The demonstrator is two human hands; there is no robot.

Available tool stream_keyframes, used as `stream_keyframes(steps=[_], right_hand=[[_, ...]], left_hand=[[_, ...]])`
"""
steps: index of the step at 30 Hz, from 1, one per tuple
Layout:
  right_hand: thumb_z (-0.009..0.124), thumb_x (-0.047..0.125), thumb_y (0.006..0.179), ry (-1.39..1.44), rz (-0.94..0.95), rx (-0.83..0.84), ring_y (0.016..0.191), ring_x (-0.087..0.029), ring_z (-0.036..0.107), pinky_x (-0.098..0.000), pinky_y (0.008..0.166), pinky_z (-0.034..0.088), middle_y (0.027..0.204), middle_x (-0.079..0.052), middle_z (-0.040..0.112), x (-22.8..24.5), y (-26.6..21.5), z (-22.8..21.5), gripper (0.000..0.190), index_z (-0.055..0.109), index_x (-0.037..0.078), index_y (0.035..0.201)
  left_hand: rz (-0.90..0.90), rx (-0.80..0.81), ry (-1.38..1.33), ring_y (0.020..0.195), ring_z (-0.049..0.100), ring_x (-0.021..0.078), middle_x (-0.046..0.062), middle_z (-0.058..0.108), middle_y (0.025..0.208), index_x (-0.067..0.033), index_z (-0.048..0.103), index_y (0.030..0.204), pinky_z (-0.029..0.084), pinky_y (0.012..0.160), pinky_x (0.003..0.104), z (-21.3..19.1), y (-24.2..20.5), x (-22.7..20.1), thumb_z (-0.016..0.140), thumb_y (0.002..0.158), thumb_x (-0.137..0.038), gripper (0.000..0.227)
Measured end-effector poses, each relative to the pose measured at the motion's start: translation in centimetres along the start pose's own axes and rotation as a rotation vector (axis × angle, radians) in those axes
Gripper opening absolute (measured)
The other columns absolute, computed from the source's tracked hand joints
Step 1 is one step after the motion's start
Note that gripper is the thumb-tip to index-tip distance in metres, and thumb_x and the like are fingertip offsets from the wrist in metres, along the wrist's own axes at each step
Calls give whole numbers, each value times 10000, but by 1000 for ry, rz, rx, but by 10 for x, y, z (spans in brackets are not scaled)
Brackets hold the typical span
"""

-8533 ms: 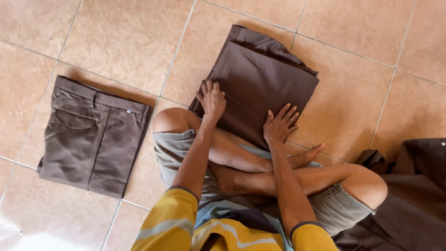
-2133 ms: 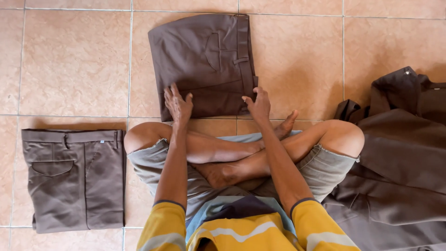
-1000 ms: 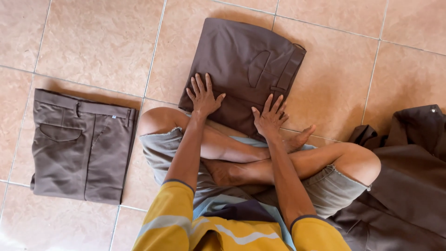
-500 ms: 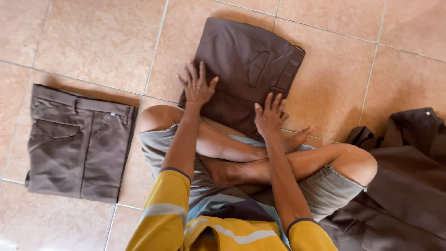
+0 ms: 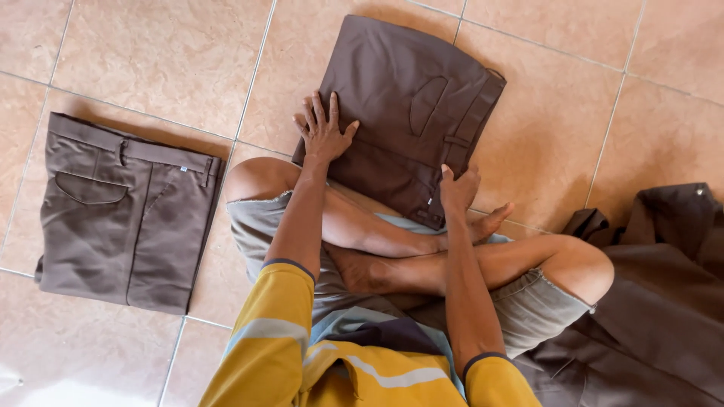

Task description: Folding brown trousers into neat stacks while sitting on the floor.

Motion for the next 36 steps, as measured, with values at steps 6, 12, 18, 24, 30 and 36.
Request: stream_keyframes(steps=[6,12,18,24,30,36], right_hand=[[807,308,943,206,129,-49,1279,-441,550,-571,965,526,1391,-227,487,-26,13,7,702,430,58,1480],[760,267,994,205,-2,-90,1148,-523,570,-620,920,510,1228,-333,506,23,-12,-25,583,468,-86,1355],[747,352,983,43,-219,-427,1072,-486,609,-554,898,539,1176,-279,543,37,-10,-42,531,535,3,1321],[471,560,1081,-381,-288,-195,1446,-511,336,-797,1017,354,1593,-265,291,68,-23,-24,738,228,173,1660],[323,568,1137,-510,-309,-310,1480,-404,327,-671,1104,287,1602,-209,338,41,-15,4,621,337,187,1627],[505,663,1044,-234,-161,-175,1233,-531,556,-716,888,480,1481,-299,422,6,2,0,858,214,122,1644]], left_hand=[[-32,24,71,1565,-115,438,190,-95,1717,-237,-14,1678,0,1225,717,18,-10,-2,387,995,-769,954],[-30,-243,-98,1518,205,446,272,188,1644,-84,229,1633,186,1193,677,14,-3,-8,666,958,-587,949],[-180,-384,-232,1322,460,412,238,391,1510,-18,331,1524,440,1042,575,22,4,15,782,877,-525,938],[104,-367,-175,1517,184,543,299,76,1679,-81,82,1677,189,1186,734,-2,-32,-28,775,979,-452,1051],[126,-158,18,1563,58,459,217,60,1709,-166,138,1682,83,1182,754,26,-24,-22,500,1069,-619,844],[89,-259,-293,1521,175,519,318,184,1641,-43,347,1587,140,1149,774,24,-10,-9,639,1029,-510,784]])
Point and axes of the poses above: each hand's wrist, its own y-axis towards the middle knuckle, its own z-axis out of the palm, x = y × z, the point moved 6 cm from there along y, towards the middle knuckle
